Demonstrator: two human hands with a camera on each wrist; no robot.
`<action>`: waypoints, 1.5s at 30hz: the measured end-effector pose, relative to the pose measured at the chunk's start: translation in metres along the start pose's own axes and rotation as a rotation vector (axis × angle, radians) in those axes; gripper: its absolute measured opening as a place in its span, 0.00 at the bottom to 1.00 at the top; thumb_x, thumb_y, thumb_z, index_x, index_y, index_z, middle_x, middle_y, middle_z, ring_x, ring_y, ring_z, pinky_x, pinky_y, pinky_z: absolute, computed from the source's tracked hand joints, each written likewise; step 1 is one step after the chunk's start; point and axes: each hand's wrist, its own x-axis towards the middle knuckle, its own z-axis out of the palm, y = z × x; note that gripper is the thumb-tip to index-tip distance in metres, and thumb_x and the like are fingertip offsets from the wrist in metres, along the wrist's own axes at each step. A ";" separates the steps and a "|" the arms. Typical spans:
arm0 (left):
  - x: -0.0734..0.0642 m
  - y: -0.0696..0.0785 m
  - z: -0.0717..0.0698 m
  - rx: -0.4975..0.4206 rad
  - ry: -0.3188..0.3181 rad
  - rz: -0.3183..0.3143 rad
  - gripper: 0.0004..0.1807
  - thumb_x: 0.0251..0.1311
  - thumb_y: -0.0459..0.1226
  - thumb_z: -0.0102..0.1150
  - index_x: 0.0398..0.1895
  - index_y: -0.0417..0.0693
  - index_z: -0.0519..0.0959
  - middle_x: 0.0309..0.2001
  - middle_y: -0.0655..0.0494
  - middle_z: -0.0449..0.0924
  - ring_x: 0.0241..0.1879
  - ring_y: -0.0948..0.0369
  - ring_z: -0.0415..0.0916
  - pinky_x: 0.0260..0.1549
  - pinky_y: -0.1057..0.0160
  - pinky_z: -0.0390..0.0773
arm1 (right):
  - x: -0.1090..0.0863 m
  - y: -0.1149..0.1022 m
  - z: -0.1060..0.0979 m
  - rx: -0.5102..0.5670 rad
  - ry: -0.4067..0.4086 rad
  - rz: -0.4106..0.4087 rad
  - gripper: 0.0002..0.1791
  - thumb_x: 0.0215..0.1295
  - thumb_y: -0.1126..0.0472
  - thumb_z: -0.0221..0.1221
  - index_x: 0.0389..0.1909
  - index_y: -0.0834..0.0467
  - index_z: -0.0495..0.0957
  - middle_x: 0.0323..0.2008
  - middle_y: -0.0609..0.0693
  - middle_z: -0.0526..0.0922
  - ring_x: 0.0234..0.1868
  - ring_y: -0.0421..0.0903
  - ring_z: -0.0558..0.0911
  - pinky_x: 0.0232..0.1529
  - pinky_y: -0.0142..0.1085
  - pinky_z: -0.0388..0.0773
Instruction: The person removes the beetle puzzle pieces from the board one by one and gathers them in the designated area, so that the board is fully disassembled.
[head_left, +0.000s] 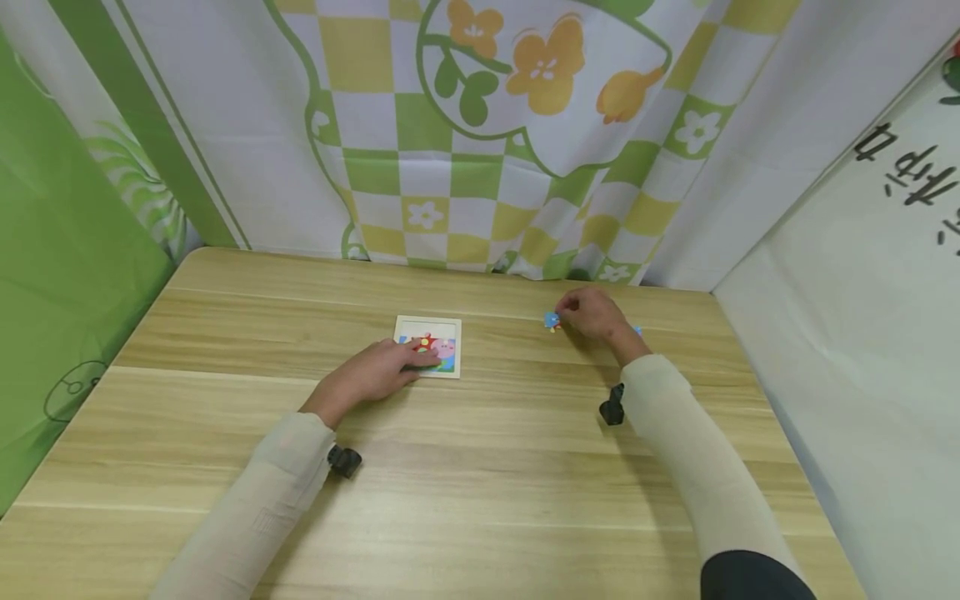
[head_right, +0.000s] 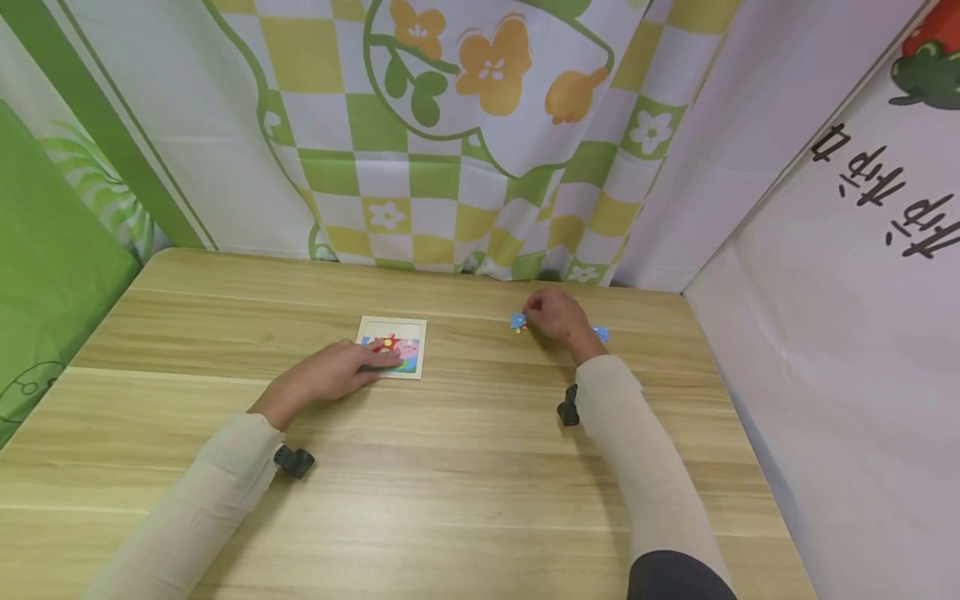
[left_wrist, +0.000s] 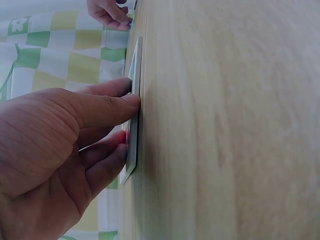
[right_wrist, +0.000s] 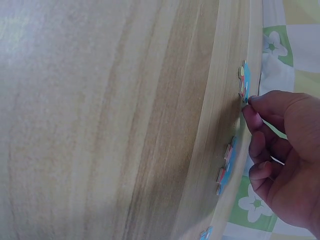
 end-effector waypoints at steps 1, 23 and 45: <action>0.000 0.000 0.000 -0.002 0.002 0.004 0.22 0.73 0.32 0.60 0.69 0.48 0.78 0.71 0.29 0.63 0.66 0.35 0.69 0.64 0.41 0.70 | 0.000 0.000 0.000 -0.001 0.004 0.002 0.11 0.75 0.62 0.57 0.46 0.63 0.86 0.47 0.59 0.86 0.51 0.56 0.82 0.56 0.52 0.76; 0.001 0.000 -0.003 0.003 -0.004 -0.008 0.22 0.72 0.32 0.61 0.68 0.48 0.79 0.71 0.29 0.64 0.65 0.37 0.71 0.63 0.42 0.71 | 0.000 -0.044 0.025 0.019 0.040 -0.194 0.09 0.71 0.62 0.60 0.43 0.61 0.88 0.39 0.53 0.88 0.40 0.50 0.84 0.48 0.47 0.80; 0.001 0.000 -0.002 -0.006 -0.013 -0.003 0.22 0.72 0.31 0.60 0.68 0.49 0.79 0.71 0.30 0.64 0.66 0.37 0.70 0.64 0.42 0.70 | -0.006 -0.112 0.062 -0.004 -0.104 -0.391 0.11 0.72 0.61 0.63 0.51 0.60 0.86 0.42 0.48 0.86 0.45 0.44 0.82 0.50 0.40 0.79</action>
